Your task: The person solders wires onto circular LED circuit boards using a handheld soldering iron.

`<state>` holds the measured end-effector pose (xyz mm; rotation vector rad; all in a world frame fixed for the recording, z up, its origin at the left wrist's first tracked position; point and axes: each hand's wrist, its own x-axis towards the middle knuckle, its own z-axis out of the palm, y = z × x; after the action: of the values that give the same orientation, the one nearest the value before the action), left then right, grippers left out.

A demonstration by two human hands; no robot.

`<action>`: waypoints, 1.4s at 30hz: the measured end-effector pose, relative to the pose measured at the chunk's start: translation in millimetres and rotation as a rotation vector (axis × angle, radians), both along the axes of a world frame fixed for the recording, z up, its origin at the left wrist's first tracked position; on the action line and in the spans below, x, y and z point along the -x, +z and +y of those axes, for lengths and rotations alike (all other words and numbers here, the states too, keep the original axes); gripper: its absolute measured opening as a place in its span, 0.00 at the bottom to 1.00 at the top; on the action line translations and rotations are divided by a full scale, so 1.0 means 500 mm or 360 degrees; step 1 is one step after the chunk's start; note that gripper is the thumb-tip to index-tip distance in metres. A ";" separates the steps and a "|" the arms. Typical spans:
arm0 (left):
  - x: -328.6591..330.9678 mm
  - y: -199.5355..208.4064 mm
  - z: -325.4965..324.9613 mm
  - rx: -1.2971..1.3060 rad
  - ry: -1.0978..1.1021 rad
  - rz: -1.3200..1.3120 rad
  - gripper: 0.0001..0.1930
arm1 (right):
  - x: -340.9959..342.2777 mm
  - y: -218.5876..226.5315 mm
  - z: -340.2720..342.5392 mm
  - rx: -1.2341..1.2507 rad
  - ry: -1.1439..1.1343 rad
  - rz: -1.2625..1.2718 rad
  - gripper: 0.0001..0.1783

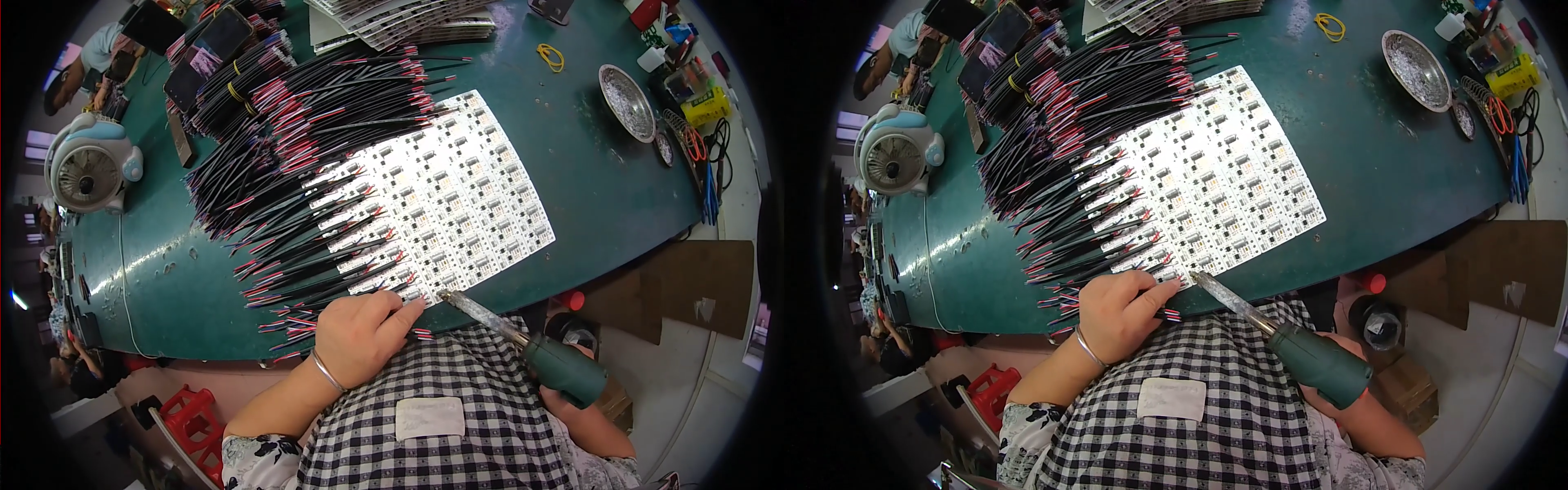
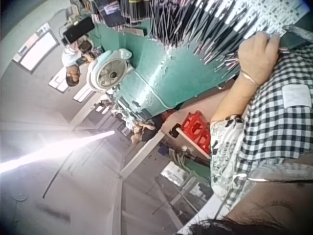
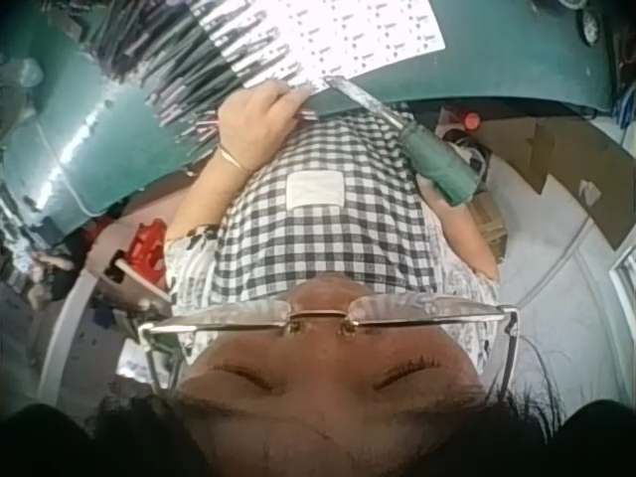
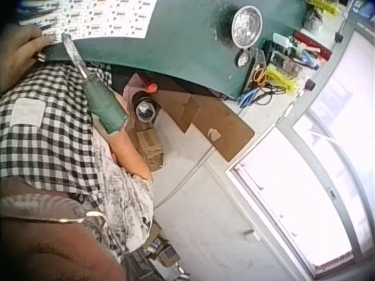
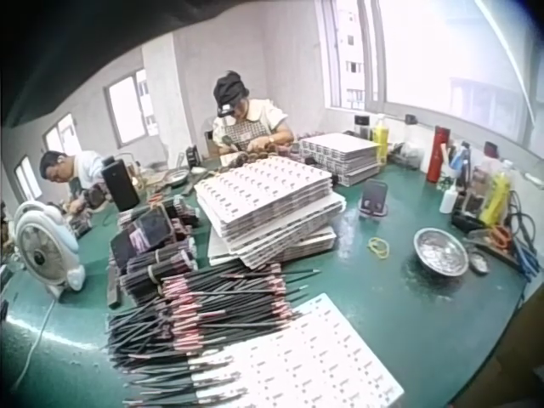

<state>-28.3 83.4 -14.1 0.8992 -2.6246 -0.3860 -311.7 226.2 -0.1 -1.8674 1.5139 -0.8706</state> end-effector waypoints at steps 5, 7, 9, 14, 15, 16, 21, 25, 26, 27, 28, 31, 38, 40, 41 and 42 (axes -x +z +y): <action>-0.001 -0.006 -0.006 0.0007 -0.0036 0.0066 0.25 | -0.001 -0.004 0.010 -0.0049 -0.0058 -0.0085 0.14; -0.001 -0.006 -0.007 -0.0031 -0.0016 0.0049 0.22 | -0.002 -0.004 0.012 -0.0027 -0.0052 -0.0033 0.14; 0.001 -0.003 -0.010 -0.0078 -0.0014 0.0057 0.21 | -0.001 -0.005 0.013 -0.0004 -0.0050 0.0015 0.14; -0.001 0.005 -0.020 -0.0252 0.0007 0.0119 0.20 | -0.007 -0.002 0.009 0.0049 -0.0031 0.0030 0.15; 0.001 0.005 -0.020 -0.0238 0.0001 0.0108 0.20 | -0.007 -0.004 0.011 0.0050 -0.0035 0.0029 0.15; 0.003 0.005 -0.020 -0.0224 -0.0005 0.0097 0.19 | -0.007 -0.005 0.014 0.0079 -0.0043 0.0068 0.15; 0.003 0.008 -0.022 -0.0185 -0.0040 0.0082 0.19 | -0.008 -0.004 0.016 0.0043 -0.0056 0.0098 0.16; 0.005 0.008 -0.021 -0.0186 -0.0057 0.0066 0.18 | -0.003 -0.008 0.024 -0.0007 -0.0030 0.0003 0.15; 0.005 0.008 -0.021 -0.0186 -0.0057 0.0065 0.18 | -0.002 -0.010 0.027 -0.0037 0.0010 -0.0016 0.14; 0.003 0.008 -0.021 -0.0183 -0.0056 0.0061 0.18 | -0.002 -0.008 0.026 -0.0038 0.0013 -0.0014 0.14; 0.002 0.008 -0.021 -0.0180 -0.0054 0.0058 0.18 | -0.004 -0.005 0.024 -0.0046 0.0017 -0.0001 0.14; 0.004 0.008 -0.021 -0.0177 -0.0060 0.0047 0.18 | 0.001 -0.007 0.023 -0.0084 0.0015 -0.0021 0.13; 0.003 0.008 -0.019 -0.0155 -0.0051 0.0047 0.18 | -0.009 -0.047 0.037 -0.0496 -0.0512 -0.0864 0.10; 0.004 0.007 -0.021 -0.0158 -0.0053 0.0078 0.18 | -0.006 -0.044 0.033 -0.0452 -0.0405 -0.0704 0.10; 0.005 0.004 -0.021 -0.0162 -0.0061 0.0090 0.18 | -0.005 -0.041 0.032 -0.0408 -0.0293 -0.0551 0.11; 0.003 0.004 -0.018 -0.0155 -0.0062 0.0077 0.18 | 0.000 -0.042 0.051 -0.0536 -0.0284 -0.0545 0.11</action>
<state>-29.8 74.2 -12.2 0.8588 -2.6013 -0.5430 -311.8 251.7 -21.0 -1.2866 1.5140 -0.8967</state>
